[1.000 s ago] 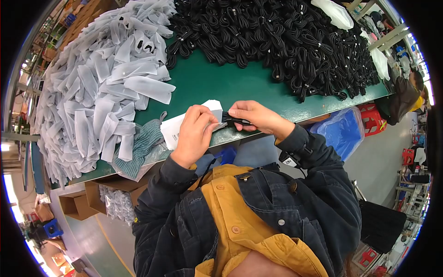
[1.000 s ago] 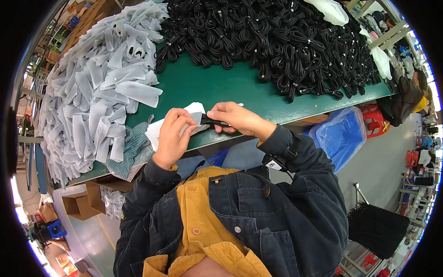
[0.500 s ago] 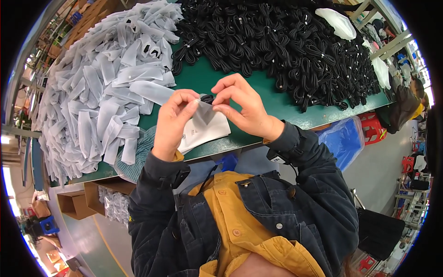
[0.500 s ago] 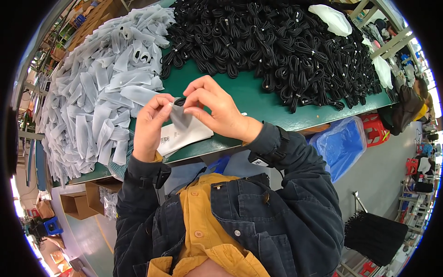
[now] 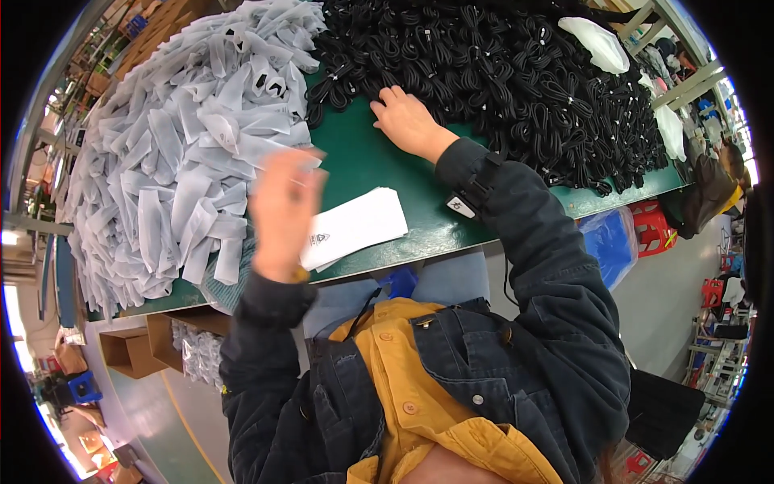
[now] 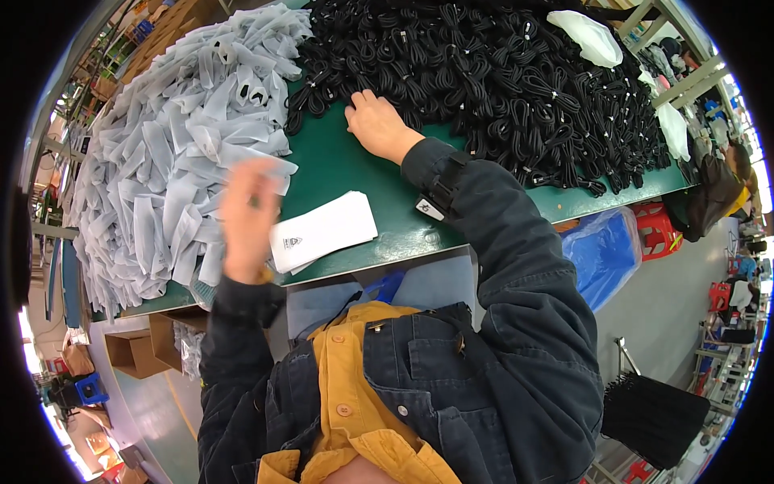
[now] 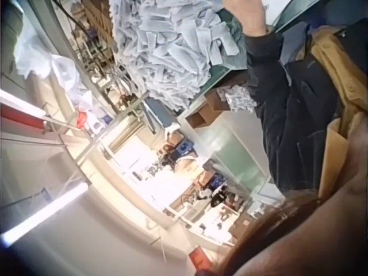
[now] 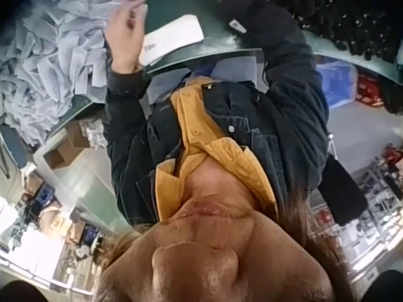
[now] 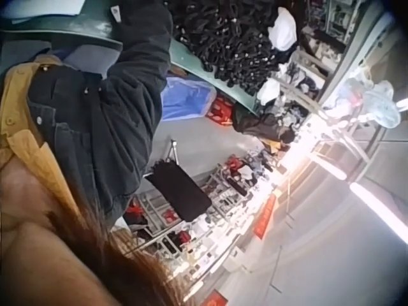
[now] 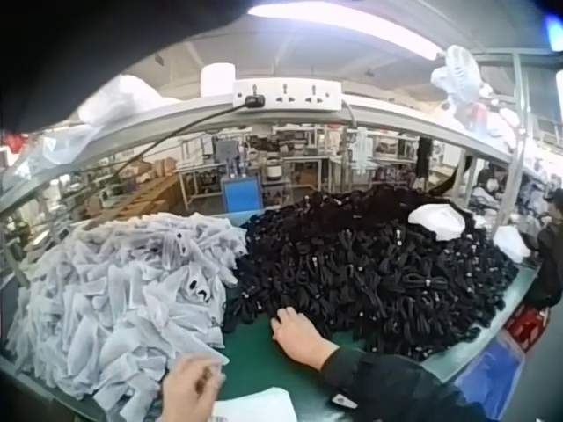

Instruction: The person packages black cables by hand, picking up a cable from a pile, sliding it into a white plastic sleeve, and setting the packaged item aside.

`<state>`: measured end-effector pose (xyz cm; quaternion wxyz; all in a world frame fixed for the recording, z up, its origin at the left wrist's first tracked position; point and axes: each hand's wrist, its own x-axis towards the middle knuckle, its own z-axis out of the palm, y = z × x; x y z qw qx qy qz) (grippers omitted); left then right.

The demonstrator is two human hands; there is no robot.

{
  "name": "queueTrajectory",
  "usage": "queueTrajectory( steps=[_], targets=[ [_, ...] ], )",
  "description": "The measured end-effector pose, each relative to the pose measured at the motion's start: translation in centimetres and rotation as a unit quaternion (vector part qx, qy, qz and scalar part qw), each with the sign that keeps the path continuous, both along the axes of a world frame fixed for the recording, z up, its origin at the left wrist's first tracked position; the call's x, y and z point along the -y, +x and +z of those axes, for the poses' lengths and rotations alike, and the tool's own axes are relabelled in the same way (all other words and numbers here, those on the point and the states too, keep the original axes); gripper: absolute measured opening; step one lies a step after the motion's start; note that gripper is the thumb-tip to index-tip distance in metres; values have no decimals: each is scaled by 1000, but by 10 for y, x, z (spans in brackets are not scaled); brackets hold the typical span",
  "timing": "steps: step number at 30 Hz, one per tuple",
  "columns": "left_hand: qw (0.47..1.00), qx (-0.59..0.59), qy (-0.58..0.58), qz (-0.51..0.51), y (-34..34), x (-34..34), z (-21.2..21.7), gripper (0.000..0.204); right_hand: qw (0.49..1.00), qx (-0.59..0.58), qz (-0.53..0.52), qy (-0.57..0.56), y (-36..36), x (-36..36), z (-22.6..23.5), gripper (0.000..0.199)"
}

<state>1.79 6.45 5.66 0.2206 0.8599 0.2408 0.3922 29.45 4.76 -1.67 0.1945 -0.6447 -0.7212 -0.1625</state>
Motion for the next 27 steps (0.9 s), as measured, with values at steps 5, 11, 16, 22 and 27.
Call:
queueTrajectory(
  steps=[5, 11, 16, 22, 27],
  targets=[
    [991, -72, -53, -95, 22, 55, -60, 17, 997, 21, -73, -25, -9, -3, -3, 36],
    [991, -104, -43, -72, 25, 62, -78, 14, 992, 19, -126, -23, -2, 32, -11, 34],
    [996, -69, -14, -54, 26, 65, -82, 12, 996, -20, -76, 34, 4, 67, -13, 27],
    [990, -67, -107, -66, 27, 66, -80, 10, 984, -154, -84, 42, 0, 107, -10, 18],
    [968, -29, -244, -61, 25, 63, -74, 10, 955, -284, -77, 44, -27, 152, 19, 18]
  ],
)
